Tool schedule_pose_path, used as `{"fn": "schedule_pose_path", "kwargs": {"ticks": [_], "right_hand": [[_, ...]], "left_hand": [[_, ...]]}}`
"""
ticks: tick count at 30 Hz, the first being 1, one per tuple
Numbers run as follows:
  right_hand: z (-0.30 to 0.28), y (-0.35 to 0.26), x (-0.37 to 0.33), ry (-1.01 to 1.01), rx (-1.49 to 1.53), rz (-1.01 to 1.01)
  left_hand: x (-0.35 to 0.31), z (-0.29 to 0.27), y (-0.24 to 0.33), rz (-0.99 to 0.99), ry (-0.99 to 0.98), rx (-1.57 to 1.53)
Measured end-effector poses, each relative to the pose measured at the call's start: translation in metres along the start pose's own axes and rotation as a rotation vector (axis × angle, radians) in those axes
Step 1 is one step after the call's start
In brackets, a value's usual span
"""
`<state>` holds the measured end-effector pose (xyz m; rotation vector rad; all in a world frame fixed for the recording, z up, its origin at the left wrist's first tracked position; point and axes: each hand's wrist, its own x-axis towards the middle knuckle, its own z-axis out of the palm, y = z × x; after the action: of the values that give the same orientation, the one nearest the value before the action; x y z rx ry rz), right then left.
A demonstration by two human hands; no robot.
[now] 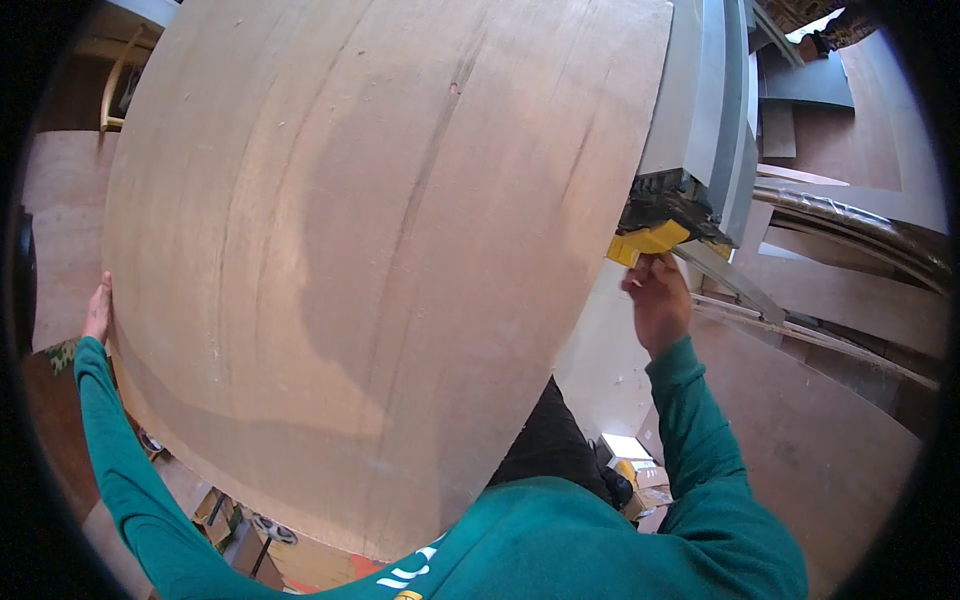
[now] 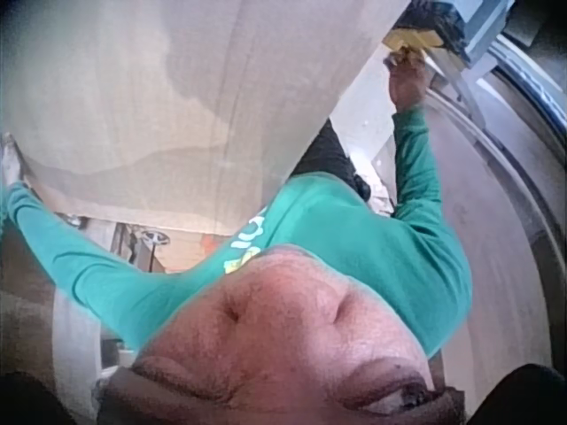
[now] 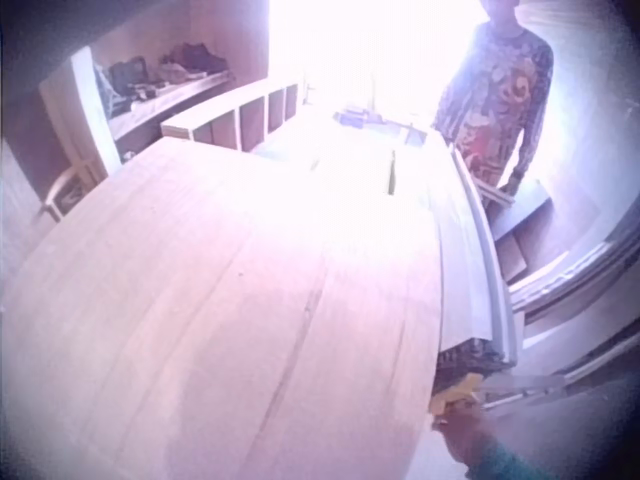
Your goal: The person measures the edge of a plywood board using a tape measure, then positions a larger plywood sheet onto a table saw and aligns it against the fence.
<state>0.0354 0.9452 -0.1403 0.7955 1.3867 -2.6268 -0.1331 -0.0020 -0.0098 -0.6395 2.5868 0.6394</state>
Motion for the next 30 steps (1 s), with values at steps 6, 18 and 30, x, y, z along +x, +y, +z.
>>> {"fn": "schedule_pose_path", "kwargs": {"ticks": [6, 18, 30], "right_hand": [[-0.084, -0.002, 0.055, 0.627, -0.114, -0.27], [-0.067, -0.016, 0.162, 0.682, -0.257, -0.322], [-0.072, 0.001, 0.155, 0.683, -0.295, -0.268]], "left_hand": [[0.001, 0.003, 0.0, -0.005, -0.009, -0.04], [0.004, -0.002, -0.006, -0.023, -0.023, -0.035], [0.004, 0.0, -0.003, -0.028, -0.057, -0.027]]}}
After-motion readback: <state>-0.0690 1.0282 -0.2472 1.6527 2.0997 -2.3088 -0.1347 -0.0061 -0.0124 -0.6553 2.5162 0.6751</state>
